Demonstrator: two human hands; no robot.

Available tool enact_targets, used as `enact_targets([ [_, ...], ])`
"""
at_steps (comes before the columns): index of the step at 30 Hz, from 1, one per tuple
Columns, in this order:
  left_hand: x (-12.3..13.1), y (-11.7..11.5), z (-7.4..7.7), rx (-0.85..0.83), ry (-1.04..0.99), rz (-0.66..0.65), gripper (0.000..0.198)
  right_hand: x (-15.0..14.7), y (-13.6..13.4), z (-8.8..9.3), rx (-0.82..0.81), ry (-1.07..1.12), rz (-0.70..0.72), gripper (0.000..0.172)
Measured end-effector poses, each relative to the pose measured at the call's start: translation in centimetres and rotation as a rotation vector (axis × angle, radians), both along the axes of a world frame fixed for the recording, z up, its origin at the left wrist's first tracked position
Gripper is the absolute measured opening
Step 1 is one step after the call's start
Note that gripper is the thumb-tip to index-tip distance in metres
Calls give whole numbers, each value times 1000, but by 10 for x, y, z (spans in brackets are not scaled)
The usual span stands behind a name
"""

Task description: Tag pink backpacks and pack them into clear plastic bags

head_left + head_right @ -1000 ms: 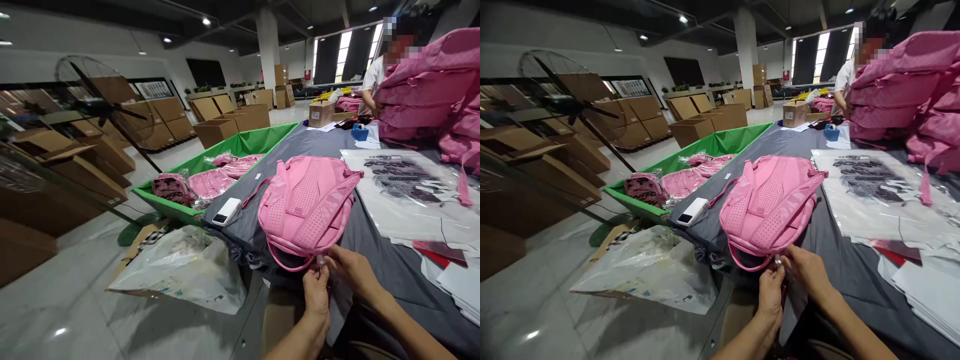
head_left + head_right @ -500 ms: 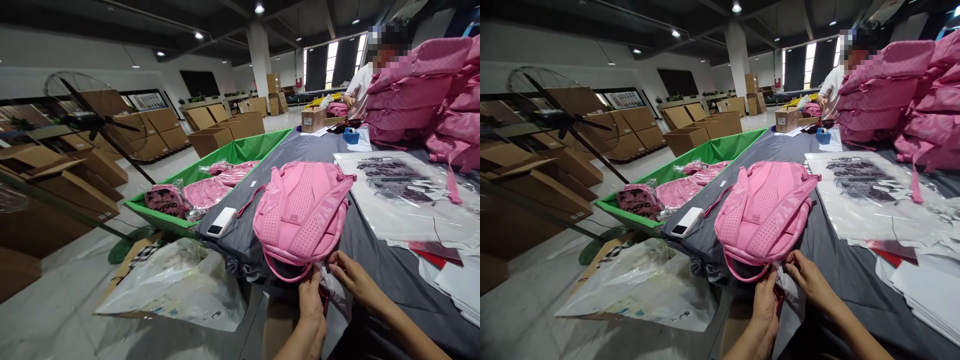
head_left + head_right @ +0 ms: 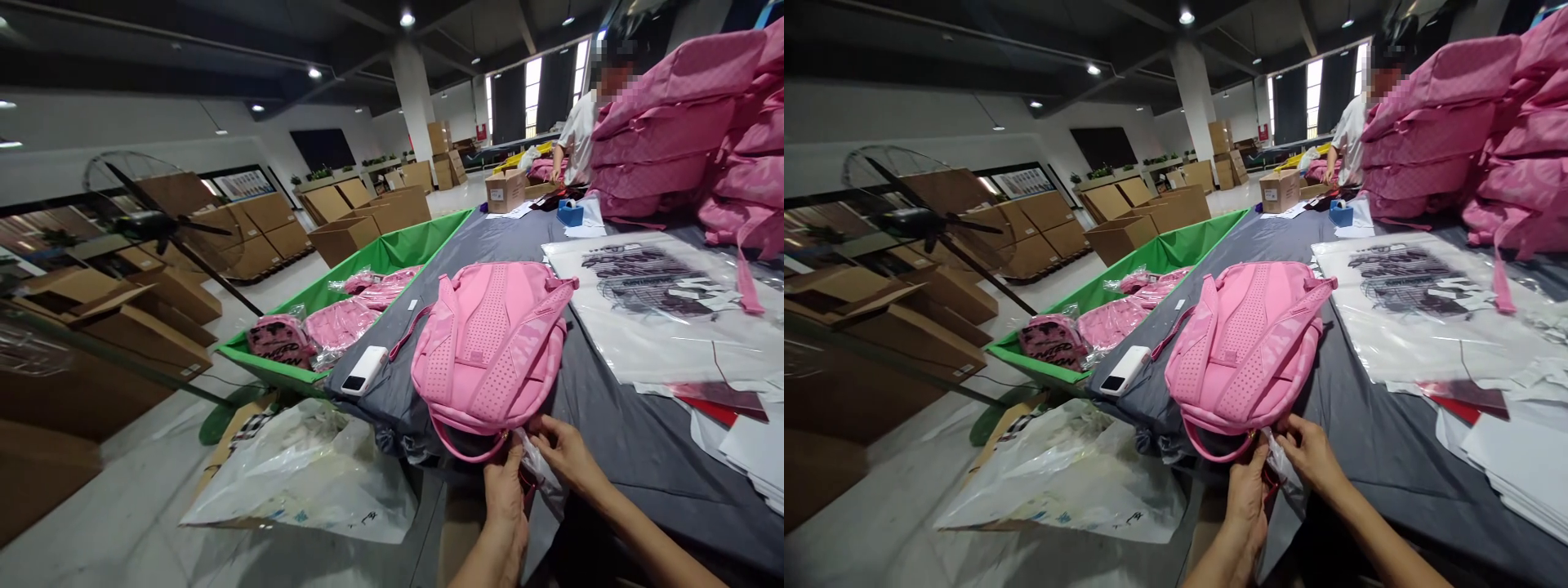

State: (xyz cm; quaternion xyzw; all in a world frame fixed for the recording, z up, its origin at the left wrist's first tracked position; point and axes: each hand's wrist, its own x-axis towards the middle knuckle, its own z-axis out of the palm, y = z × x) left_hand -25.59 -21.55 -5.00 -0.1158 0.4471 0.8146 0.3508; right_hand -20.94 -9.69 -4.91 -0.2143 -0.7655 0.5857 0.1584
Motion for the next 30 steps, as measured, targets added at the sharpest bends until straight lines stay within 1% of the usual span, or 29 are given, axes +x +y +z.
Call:
enact_targets([
  [2,-1,-1,-3,-16,5,14,66,0,-1,5,-64,-30,68,33],
  [4,-2,-1,-4,-34,12,-1,66,0,-3,9,-142,-76,130,41],
  [7,-3,0,-4,-41,35,-14,64,-2,-4,15,-237,-139,163,48],
  [9,-2,0,-2,-31,48,-5,65,-4,-4,18,-255,-161,174,50],
  [12,4,-1,3,-16,91,49,67,-7,-1,21,-215,-194,207,51],
  [15,11,-2,9,-23,132,172,66,-11,4,22,-123,-225,258,55],
  [17,15,-1,11,-44,101,224,65,-11,8,24,-59,-245,298,57],
  [18,15,0,11,-55,67,236,64,-10,10,27,20,-266,301,57],
  [19,14,1,11,-70,18,247,63,-8,11,30,148,-290,285,56],
  [20,13,3,10,-91,-40,258,61,-5,12,33,325,-301,249,55],
  [21,11,5,8,-114,-94,271,59,-2,12,38,535,-281,192,52],
  [22,8,7,6,-140,-137,288,57,2,11,43,755,-221,122,49],
  [23,6,9,5,-165,-165,306,55,5,10,48,950,-116,53,45],
  [24,4,10,4,-184,-180,318,53,7,7,52,1095,16,7,40],
  [25,2,12,4,-192,-182,321,52,8,4,56,1198,150,-9,38],
  [27,-1,14,7,-169,-172,303,49,6,-3,60,1335,336,28,40],
  [29,-1,16,13,-138,-162,294,46,2,-9,58,1436,373,67,43],
  [30,-2,16,16,-139,-162,302,44,0,-11,56,1482,354,57,43],
])
